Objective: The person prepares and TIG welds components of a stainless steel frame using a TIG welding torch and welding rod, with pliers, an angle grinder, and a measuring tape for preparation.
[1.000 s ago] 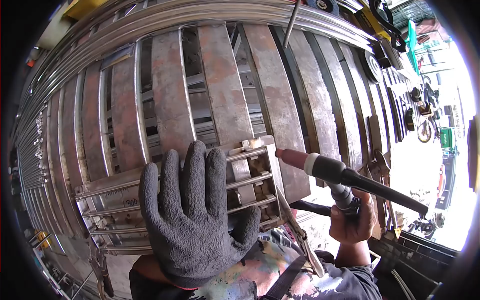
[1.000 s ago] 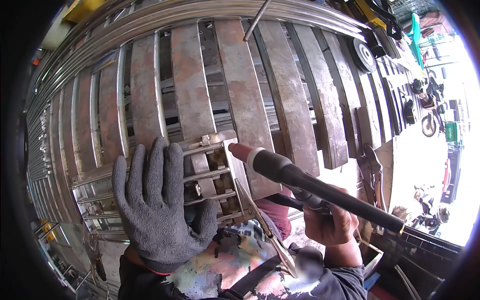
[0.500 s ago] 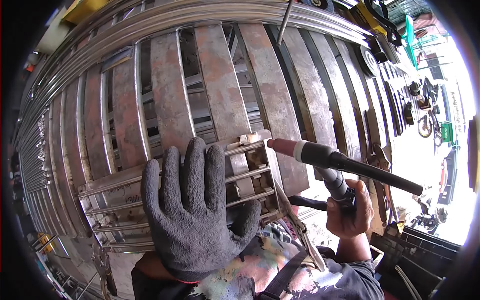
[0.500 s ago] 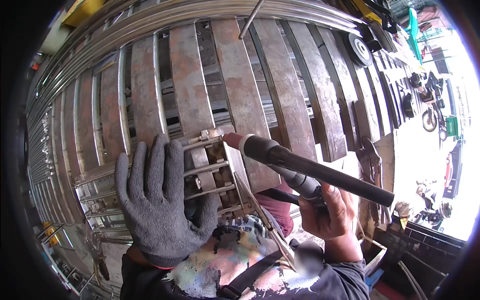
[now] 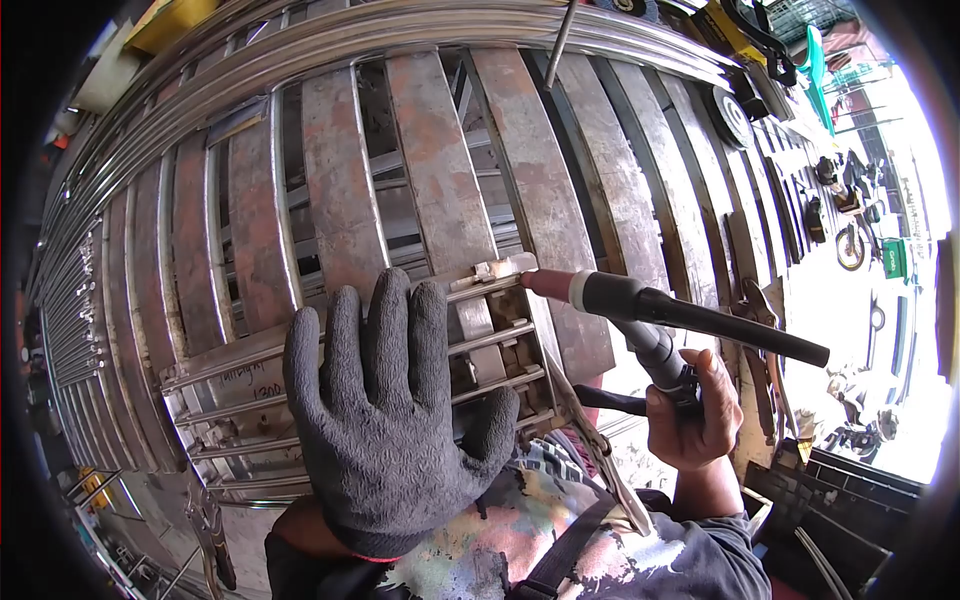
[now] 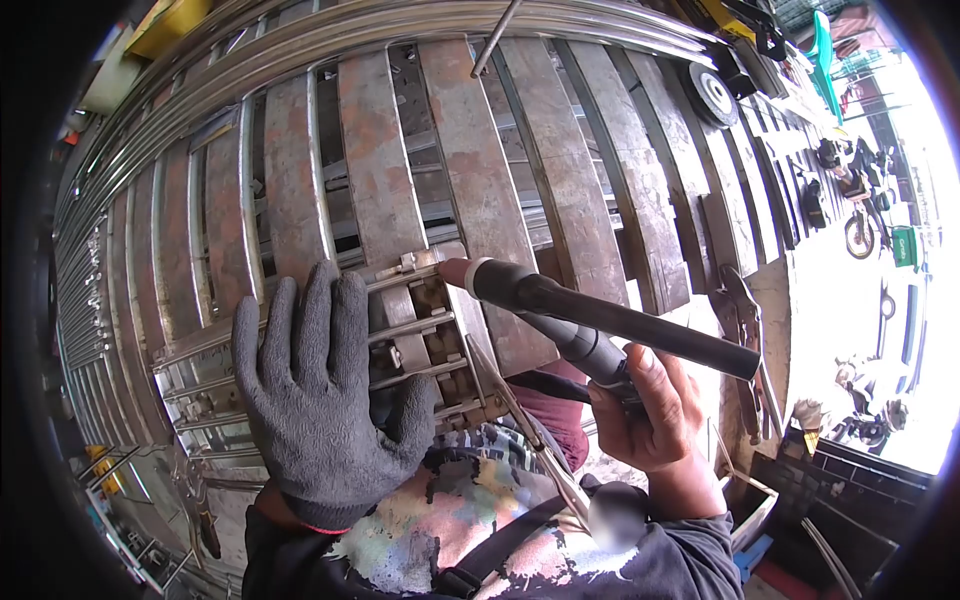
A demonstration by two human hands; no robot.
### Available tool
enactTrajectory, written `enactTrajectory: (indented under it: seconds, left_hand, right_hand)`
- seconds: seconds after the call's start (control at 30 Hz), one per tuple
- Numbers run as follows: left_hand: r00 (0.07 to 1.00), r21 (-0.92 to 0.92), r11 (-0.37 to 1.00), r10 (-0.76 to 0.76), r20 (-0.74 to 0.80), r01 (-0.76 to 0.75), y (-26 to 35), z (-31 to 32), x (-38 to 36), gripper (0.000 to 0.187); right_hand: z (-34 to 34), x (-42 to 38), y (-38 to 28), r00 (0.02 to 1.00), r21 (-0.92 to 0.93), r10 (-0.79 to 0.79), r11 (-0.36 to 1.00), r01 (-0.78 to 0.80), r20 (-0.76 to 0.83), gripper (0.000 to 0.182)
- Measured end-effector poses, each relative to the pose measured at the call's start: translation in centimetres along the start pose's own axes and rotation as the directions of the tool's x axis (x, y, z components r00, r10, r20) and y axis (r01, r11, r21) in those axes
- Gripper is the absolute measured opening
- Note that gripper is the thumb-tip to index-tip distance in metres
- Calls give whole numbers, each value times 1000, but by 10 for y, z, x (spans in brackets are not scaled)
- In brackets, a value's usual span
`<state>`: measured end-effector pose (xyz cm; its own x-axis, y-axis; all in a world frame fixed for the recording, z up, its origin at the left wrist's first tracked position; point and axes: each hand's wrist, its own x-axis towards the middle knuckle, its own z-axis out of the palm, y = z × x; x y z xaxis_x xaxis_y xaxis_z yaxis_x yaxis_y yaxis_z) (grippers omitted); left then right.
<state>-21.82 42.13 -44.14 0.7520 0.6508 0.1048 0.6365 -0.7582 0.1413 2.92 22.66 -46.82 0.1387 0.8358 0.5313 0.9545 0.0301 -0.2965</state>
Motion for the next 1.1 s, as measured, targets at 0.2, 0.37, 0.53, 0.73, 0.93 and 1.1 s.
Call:
enactTrajectory:
  seconds: [0.2, 0.37, 0.53, 0.73, 0.93, 1.1]
  left_hand:
    - [1000, 12, 1000, 7, -7, -7, 0, 1, -1, 83]
    - [1000, 15, 1000, 9, -11, -9, -1, 1, -1, 82]
    - [1000, 7, 1000, 12, -18, -12, 0, -1, 0, 82]
    - [999, 15, 1000, 12, -36, -11, 0, 0, 0, 83]
    - [999, 22, 1000, 4, -44, -3, 3, 1, 1, 82]
    - [997, 54, 998, 13, -79, -9, 5, 1, 0, 78]
  right_hand:
    - [1, 3, 0, 1000, 30, -7, 1000, 8, -4, 64]
    - [2, 8, 0, 1000, 75, -28, 997, 28, -6, 60]
    - [-2, 15, -2, 998, 79, -42, 996, 38, 51, 59]
    - [0, 2, 2, 999, 39, -45, 998, 45, -4, 71]
    - [-3, -7, 3, 994, -77, -53, 996, 46, -96, 76]
    - [-6, -2, 0, 992, -18, -64, 998, 63, -104, 73]
